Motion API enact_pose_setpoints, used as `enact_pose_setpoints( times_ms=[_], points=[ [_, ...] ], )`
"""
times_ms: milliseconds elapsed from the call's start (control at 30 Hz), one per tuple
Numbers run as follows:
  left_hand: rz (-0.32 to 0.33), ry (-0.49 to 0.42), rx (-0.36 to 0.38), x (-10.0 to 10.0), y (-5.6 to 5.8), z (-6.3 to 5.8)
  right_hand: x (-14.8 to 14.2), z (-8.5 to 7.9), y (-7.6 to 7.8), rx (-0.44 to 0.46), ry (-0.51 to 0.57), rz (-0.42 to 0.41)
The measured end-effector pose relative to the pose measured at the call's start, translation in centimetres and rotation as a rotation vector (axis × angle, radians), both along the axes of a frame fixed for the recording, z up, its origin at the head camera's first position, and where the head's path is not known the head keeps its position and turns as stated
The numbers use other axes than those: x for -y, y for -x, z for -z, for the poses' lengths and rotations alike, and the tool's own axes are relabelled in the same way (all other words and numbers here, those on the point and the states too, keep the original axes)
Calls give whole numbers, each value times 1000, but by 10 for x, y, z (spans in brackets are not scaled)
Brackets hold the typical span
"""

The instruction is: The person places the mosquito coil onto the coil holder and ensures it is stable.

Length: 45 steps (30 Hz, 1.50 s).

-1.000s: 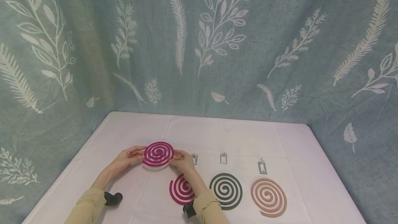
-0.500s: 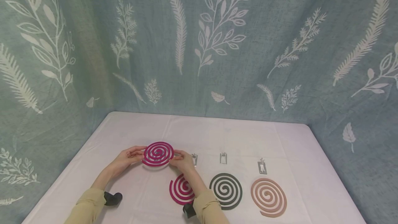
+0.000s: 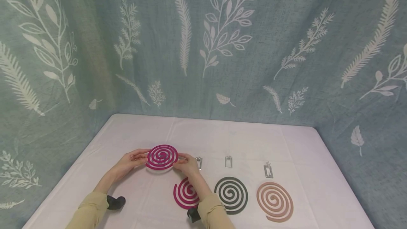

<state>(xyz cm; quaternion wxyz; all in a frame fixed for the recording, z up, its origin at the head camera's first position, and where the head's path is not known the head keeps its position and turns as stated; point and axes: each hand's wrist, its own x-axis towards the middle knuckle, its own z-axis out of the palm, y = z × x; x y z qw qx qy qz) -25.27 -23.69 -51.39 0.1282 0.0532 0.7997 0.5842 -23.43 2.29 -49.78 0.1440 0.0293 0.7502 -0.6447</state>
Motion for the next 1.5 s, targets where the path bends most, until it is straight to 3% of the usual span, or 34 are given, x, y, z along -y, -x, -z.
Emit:
enact_pose_setpoints(
  times_ms=[1500],
  points=[
    [-14,14,7,-2,-1,-3,0,-2,2,28,-3,14]
  ],
)
